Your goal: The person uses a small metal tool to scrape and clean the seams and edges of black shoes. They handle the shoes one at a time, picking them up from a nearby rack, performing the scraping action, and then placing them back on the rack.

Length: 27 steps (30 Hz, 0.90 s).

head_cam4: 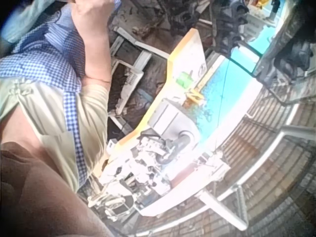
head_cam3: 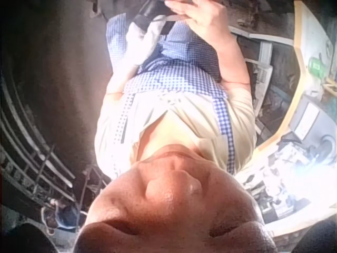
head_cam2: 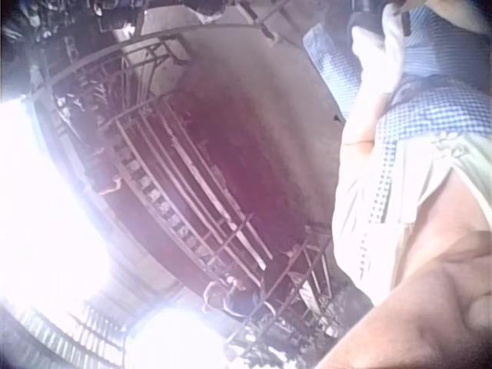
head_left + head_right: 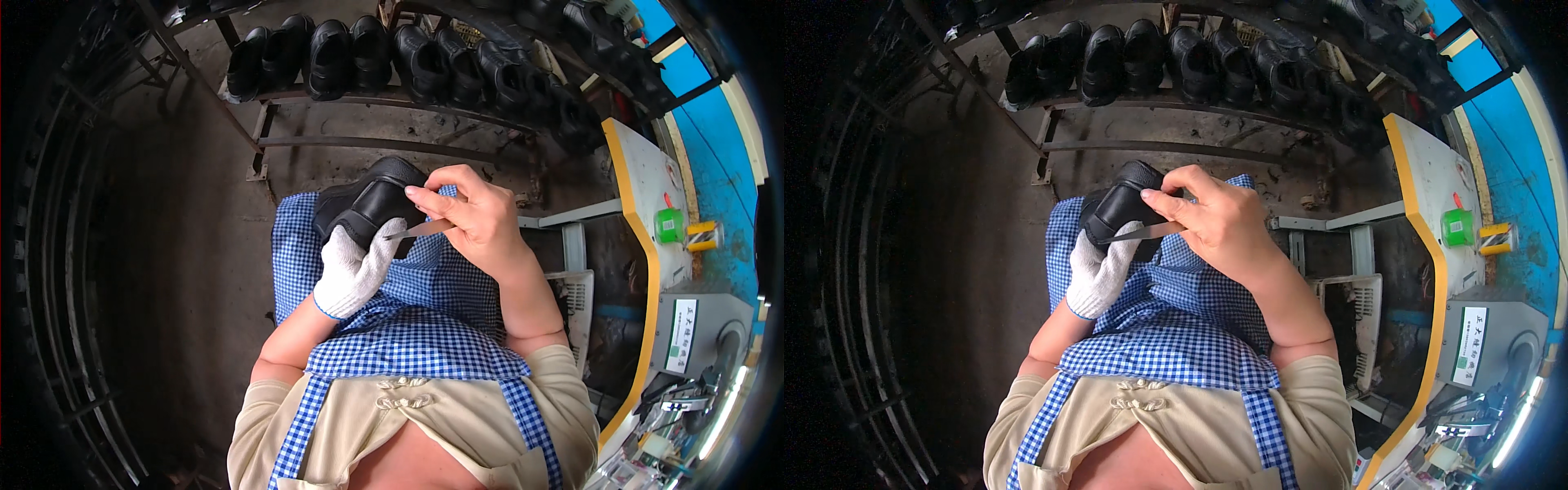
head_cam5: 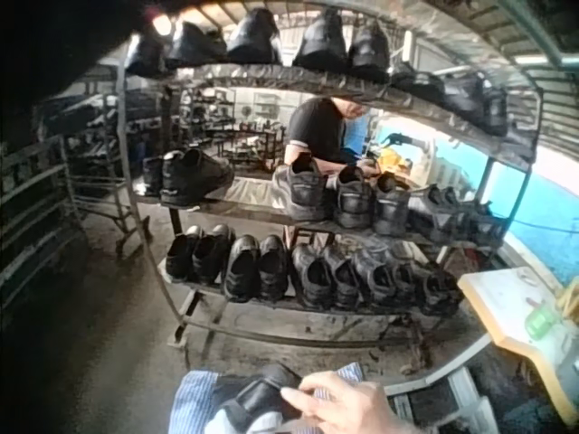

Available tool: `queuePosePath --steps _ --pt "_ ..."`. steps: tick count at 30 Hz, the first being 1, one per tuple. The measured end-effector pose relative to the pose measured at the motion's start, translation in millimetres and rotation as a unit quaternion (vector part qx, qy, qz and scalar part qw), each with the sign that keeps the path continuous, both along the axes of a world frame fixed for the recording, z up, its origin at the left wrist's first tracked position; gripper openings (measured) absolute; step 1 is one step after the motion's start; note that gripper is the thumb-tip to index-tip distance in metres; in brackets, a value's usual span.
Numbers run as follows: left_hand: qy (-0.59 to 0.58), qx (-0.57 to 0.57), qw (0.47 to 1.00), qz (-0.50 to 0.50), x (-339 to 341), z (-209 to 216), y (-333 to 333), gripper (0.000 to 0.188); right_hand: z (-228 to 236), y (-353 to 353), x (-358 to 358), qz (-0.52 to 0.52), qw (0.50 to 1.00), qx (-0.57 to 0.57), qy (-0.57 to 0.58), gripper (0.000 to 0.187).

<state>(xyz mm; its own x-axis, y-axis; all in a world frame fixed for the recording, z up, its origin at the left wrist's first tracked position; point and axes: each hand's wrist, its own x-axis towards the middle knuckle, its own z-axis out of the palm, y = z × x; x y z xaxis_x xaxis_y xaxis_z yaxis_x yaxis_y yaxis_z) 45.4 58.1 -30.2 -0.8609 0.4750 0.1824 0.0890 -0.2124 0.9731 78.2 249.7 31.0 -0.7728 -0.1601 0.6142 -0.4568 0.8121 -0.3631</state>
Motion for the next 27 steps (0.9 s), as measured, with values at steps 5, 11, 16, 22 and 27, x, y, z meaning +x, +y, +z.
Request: queuePosePath --steps 5,11,16,22,27 --pt "0.025 -0.028 0.999 0.002 -3 -14 -1 0.027 -1 6 -11 0.048 0.992 0.109 0.046 0.036" --pt "-0.076 -0.030 0.996 -0.026 -4 -1 0 0.027 -37 4 -21 0.016 0.999 -0.051 0.000 0.024" --pt "-0.111 -0.013 0.994 -0.021 -2 2 -2 0.031 -43 13 -17 -0.023 0.933 -0.349 -0.086 0.008" --pt "-0.098 0.007 0.995 -0.009 -3 -2 -3 0.034 -24 2 -5 0.005 0.981 -0.194 -0.032 0.026" --pt "-0.061 0.005 0.998 -0.013 -5 -1 -3 0.034 -14 -3 -1 -0.014 0.993 -0.114 -0.004 0.032"
